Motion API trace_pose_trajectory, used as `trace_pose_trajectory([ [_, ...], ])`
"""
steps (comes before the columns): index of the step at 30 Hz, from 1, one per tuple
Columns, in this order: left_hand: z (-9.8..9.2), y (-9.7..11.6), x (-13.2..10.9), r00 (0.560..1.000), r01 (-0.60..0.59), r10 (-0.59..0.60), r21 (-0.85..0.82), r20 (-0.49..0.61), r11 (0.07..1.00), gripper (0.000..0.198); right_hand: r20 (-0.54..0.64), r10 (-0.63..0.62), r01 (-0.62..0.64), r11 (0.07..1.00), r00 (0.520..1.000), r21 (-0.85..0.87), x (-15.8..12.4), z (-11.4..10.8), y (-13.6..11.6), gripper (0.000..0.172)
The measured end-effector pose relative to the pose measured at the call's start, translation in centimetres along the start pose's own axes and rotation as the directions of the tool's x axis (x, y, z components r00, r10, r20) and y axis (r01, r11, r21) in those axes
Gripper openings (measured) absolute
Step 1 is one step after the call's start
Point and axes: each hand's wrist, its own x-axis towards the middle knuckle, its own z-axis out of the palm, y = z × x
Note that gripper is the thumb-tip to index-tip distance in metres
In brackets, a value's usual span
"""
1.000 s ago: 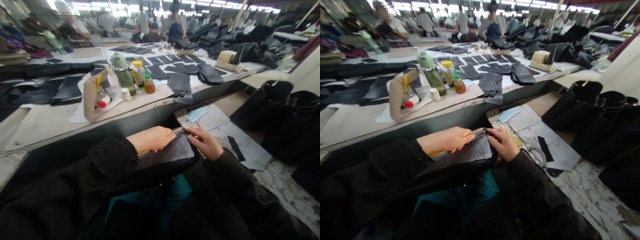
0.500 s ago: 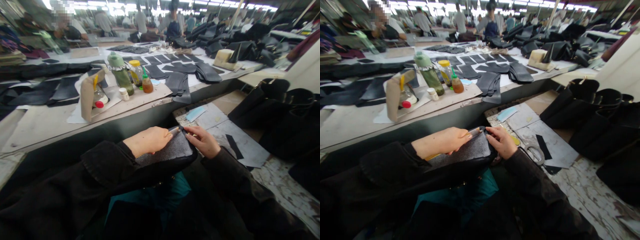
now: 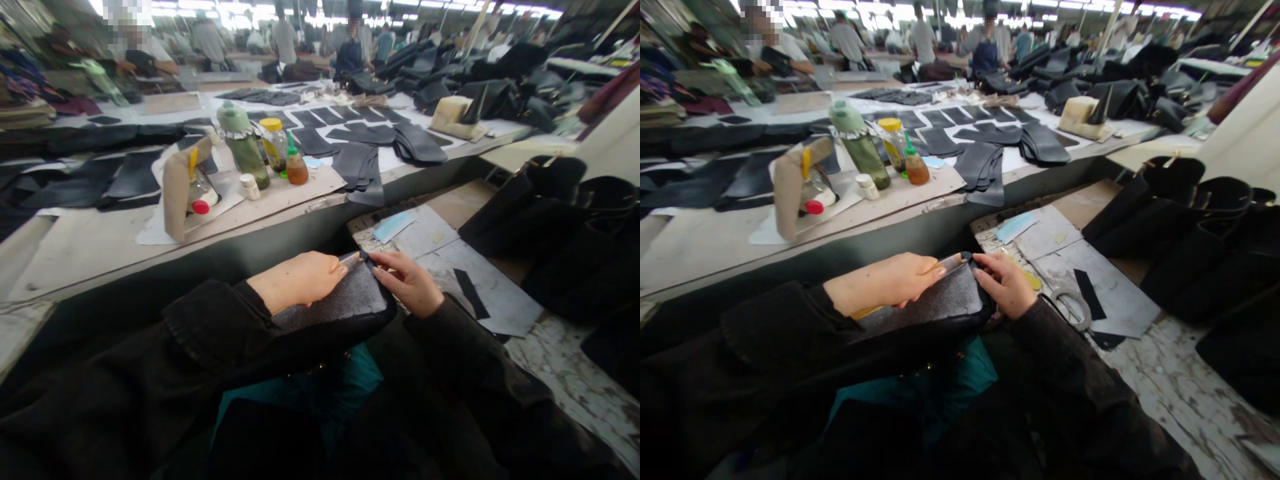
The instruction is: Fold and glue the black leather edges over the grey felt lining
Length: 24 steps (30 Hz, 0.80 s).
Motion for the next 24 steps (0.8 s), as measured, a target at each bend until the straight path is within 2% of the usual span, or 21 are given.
trace_pose_trajectory([
  [4, 0.0, 0.2, 0.1, 1.000, 0.017, -0.016, -0.009, 0.007, 1.000, 0.043, 0.002, 0.005, -0.005, 1.000, 1.000, 0.009, 0.0, 0.0, -0.1, 0.033],
  [8, -0.2, 0.6, 0.2, 1.000, -0.019, 0.020, 0.035, -0.015, 0.999, 0.047, 0.005, 0.006, -0.006, 1.000, 1.000, 0.009, -0.1, 0.1, 0.0, 0.034],
  [11, -0.5, 0.6, 0.4, 0.999, -0.039, 0.038, 0.044, 0.028, 0.998, 0.048, -0.001, -0.007, 0.007, 1.000, 1.000, -0.005, -0.1, 0.1, 0.0, 0.034],
  [15, -0.5, 0.1, 0.8, 0.993, -0.052, 0.058, -0.061, 0.106, 0.997, 0.046, -0.004, -0.047, 0.047, 0.997, 0.999, -0.059, -0.1, -0.1, 0.0, 0.033],
  [19, 0.0, -0.6, 1.1, 0.990, -0.065, 0.087, -0.196, 0.109, 0.978, 0.041, -0.006, -0.076, 0.076, 0.993, 0.997, -0.092, -0.2, -0.2, 0.1, 0.032],
  [24, 0.2, -1.0, 1.4, 0.990, -0.079, 0.100, -0.190, 0.100, 0.978, 0.041, -0.037, -0.163, 0.158, 0.980, 0.986, -0.119, -0.2, -0.4, 0.5, 0.024],
])
